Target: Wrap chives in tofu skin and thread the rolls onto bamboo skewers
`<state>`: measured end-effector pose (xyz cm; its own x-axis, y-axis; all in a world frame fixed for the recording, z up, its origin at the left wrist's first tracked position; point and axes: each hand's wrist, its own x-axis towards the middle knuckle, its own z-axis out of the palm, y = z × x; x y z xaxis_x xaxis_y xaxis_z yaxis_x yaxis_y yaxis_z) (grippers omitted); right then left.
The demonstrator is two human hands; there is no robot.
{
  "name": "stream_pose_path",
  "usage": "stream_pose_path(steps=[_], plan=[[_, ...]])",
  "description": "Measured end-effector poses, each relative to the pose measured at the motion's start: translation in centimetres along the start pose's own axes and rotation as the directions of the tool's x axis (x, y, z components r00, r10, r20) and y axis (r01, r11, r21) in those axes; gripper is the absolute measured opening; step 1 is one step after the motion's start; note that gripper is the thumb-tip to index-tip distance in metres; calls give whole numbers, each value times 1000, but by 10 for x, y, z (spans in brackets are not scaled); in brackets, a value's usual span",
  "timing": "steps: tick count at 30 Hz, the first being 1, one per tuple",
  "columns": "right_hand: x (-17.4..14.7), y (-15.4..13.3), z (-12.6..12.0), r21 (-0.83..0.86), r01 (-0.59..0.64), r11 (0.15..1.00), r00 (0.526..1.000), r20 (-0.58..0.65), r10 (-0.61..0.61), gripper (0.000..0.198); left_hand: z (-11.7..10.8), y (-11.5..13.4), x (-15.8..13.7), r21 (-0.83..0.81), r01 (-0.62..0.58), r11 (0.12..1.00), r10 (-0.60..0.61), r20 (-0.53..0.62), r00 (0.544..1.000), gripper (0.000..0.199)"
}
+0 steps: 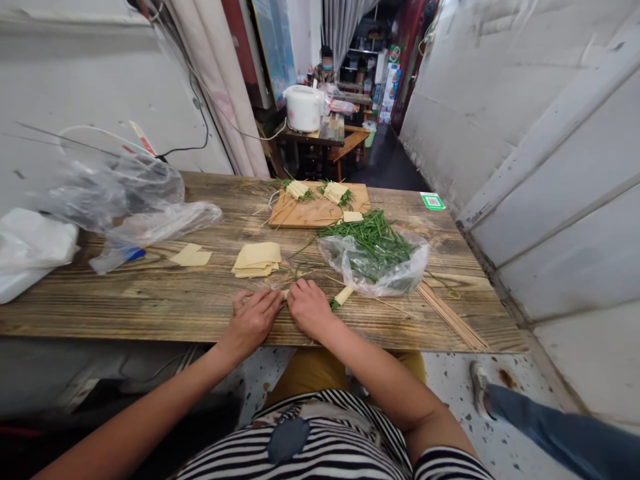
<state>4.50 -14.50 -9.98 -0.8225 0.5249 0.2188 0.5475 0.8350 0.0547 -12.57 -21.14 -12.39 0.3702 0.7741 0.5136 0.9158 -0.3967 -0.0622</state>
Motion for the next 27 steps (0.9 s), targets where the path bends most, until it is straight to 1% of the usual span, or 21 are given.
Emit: stream_pose_path(steps=[5,9,11,13,15,17,19,20,21,23,25,27], plan=[[3,1,2,-1,-39,999,999,1,39,24,9,-1,5,13,67,998,-68,56,996,33],[11,2,4,6,-61,998,998,19,60,26,13,-1,12,16,94,995,-95,39,995,30],[15,3,0,17,-66,998,997,49,65,28,16,-4,15,-24,71,997,-70,15,997,29],[12,5,-9,41,-66,997,997,48,64,28,19,-8,17,-81,26,996,-26,1,1000,28],[-4,11,-22,82,-90,993,996,2,91,30,20,-13,19,-126,8,992,-8,3,1000,26],[-33,23,-35,132,-164,978,985,-38,170,28,20,-17,20,-173,12,985,-12,5,1000,26],[-71,38,-43,137,-280,950,959,1,283,28,21,-20,20,-231,13,973,-17,-13,1000,27],[-91,46,-45,105,-335,936,942,18,335,28,21,-20,20,-258,12,966,-19,-26,999,27],[-108,53,-44,48,-402,914,915,12,402,28,23,-21,20,-281,11,960,-23,-41,999,27],[-134,66,-38,-61,-501,864,866,-52,498,25,27,-19,21,-316,13,949,-37,-70,997,26],[-145,75,-27,-117,-534,837,845,-98,526,28,32,-15,24,-348,21,937,-51,-79,996,26],[-146,82,-18,-113,-538,836,843,-89,530,29,37,-8,30,-357,44,933,-76,-75,994,26]])
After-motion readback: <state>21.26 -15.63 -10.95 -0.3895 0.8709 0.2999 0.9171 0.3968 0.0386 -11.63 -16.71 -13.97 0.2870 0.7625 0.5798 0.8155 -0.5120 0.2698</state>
